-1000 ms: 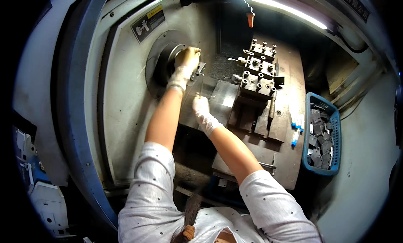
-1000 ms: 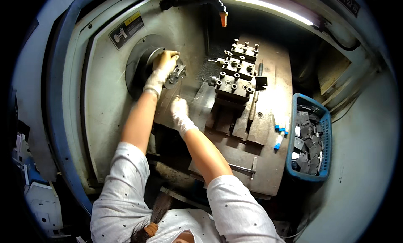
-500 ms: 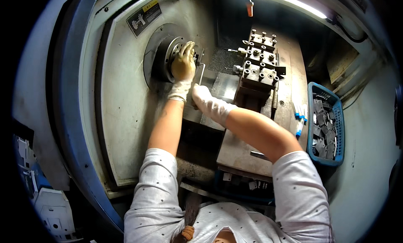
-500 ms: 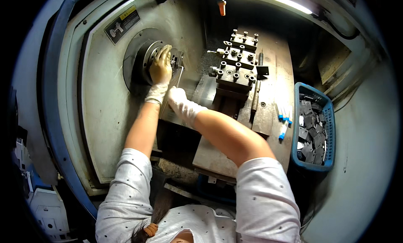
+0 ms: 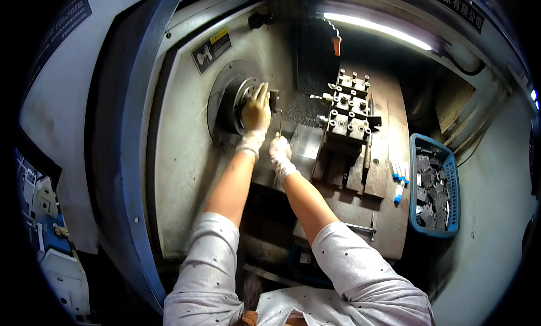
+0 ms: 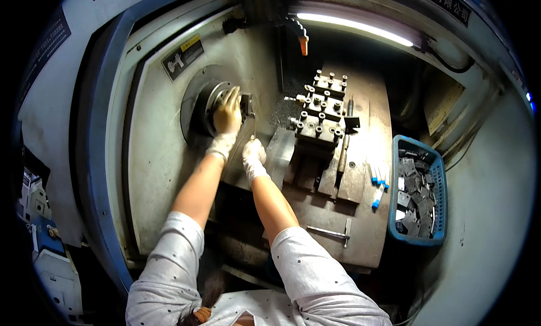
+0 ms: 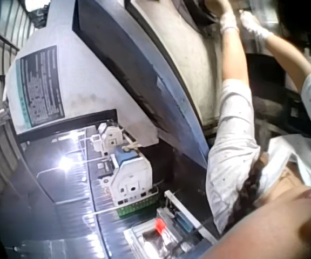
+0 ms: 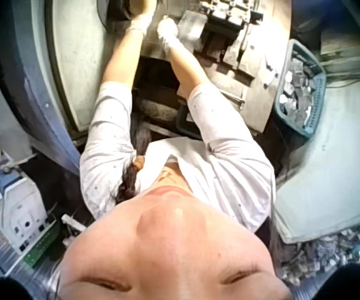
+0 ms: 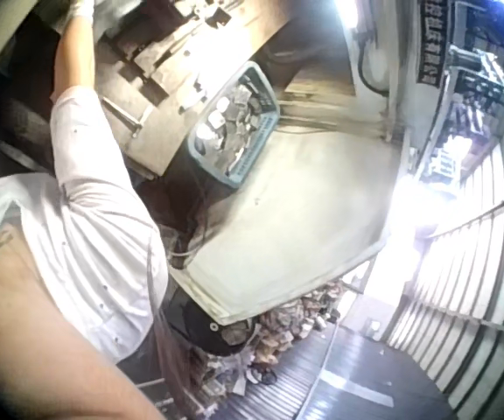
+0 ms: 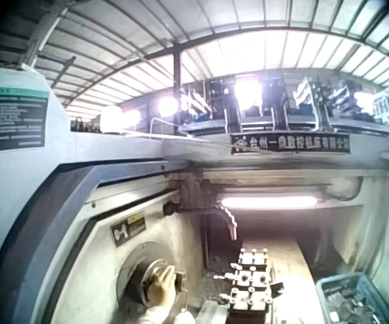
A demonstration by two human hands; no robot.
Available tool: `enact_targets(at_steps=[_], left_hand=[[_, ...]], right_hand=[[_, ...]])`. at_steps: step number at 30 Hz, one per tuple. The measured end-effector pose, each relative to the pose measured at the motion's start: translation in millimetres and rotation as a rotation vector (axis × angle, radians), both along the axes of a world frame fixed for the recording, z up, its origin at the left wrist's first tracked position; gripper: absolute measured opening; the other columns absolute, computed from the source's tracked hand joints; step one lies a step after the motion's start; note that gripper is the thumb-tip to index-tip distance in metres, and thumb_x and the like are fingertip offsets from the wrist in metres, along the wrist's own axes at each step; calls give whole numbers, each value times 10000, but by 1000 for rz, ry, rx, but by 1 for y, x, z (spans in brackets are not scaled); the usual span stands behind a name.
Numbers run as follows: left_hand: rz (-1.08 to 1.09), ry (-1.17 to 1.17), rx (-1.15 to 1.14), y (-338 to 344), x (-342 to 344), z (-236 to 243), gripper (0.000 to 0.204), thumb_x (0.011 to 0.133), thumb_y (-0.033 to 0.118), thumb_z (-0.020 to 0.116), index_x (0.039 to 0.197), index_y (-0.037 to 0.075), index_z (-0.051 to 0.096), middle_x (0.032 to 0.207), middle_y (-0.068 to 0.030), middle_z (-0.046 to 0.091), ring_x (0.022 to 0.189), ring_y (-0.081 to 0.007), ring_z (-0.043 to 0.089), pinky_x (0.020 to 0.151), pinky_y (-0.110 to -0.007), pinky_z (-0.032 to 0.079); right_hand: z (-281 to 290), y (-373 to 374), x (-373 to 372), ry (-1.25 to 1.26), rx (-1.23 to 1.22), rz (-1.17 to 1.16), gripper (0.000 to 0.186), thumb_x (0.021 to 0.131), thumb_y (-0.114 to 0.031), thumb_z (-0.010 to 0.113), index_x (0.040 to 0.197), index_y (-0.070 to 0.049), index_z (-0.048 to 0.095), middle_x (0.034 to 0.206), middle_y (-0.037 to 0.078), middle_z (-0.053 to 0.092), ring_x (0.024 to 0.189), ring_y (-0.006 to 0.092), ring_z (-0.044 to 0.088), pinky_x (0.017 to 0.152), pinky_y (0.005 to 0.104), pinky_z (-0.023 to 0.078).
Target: The person operates a CNC lathe, repeatedly loading small metal parts into the chuck, closing the door, and starting the machine. After each cycle, they open the door, remove the finished parts, and place them into a red basket. The process is repeated multiple times throughout the clip.
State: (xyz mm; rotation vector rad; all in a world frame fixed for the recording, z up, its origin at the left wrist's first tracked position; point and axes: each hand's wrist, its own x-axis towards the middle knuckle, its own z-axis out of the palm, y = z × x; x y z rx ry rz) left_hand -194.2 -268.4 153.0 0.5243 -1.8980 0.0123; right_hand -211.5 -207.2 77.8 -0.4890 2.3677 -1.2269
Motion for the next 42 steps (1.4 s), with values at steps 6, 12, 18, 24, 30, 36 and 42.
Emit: enact_targets(at_steps=[6, 12, 18, 24, 30, 36, 42], left_hand=[[20, 144, -166, 10, 11, -6, 219, 750, 92, 422, 951, 45, 493, 966, -89, 492, 896, -239, 461, 785, -322, 348], [5, -281, 127, -15, -5, 14, 172, 720, 151, 433, 837, 113, 554, 871, -60, 538, 769, -202, 522, 654, -301, 409], [100, -580, 424, -14, -22, 43, 167, 683, 227, 477, 781, 142, 581, 782, -77, 552, 742, -227, 527, 658, -308, 412], [84, -318, 371, -16, -20, 43, 199, 670, 266, 443, 711, 127, 579, 737, -93, 550, 683, -254, 528, 595, -333, 416], [-55, -187, 99, -15, -7, 31, 340, 710, 361, 446, 815, 57, 554, 885, -96, 529, 814, -227, 501, 731, -292, 381], [89, -23, -41, 31, -8, 47, 587, 678, 450, 446, 1130, 97, 319, 1160, -170, 292, 1080, -304, 263, 909, -408, 144], [59, 120, 298, 260, 138, 54, 810, 604, 276, 587, 1203, 59, 87, 1226, -187, 114, 1145, -291, 92, 921, -392, 88]], right_hand=[[-7, -11, -14, 41, -105, 7, 353, 770, -310, 298, 803, -29, 509, 795, 189, 523, 775, 328, 496, 668, 385, 386], [34, 14, 7, -1135, -302, 180, 314, 740, -315, 310, 504, -110, 310, 426, 40, 284, 314, 182, 270, 312, 307, 223], [54, 1, 3, -1113, -873, -103, 298, 775, -306, 353, 535, -129, 355, 400, -15, 299, 311, 121, 289, 301, 239, 244], [95, 24, -4, -1027, -1088, -426, 321, 773, -384, 350, 587, -123, 344, 416, -28, 250, 302, 98, 204, 291, 234, 179], [104, 183, -3, 550, -357, 584, 90, 740, -101, 420, 812, -84, 469, 538, 45, 422, 473, 160, 446, 413, 274, 359], [59, 270, -29, 1154, 171, 695, 100, 633, -43, 451, 726, -53, 485, 647, 85, 474, 565, 235, 508, 464, 306, 417], [74, 307, -8, 1039, -308, 473, 253, 602, 43, 457, 833, -39, 518, 830, 123, 507, 800, 268, 476, 683, 320, 382]])
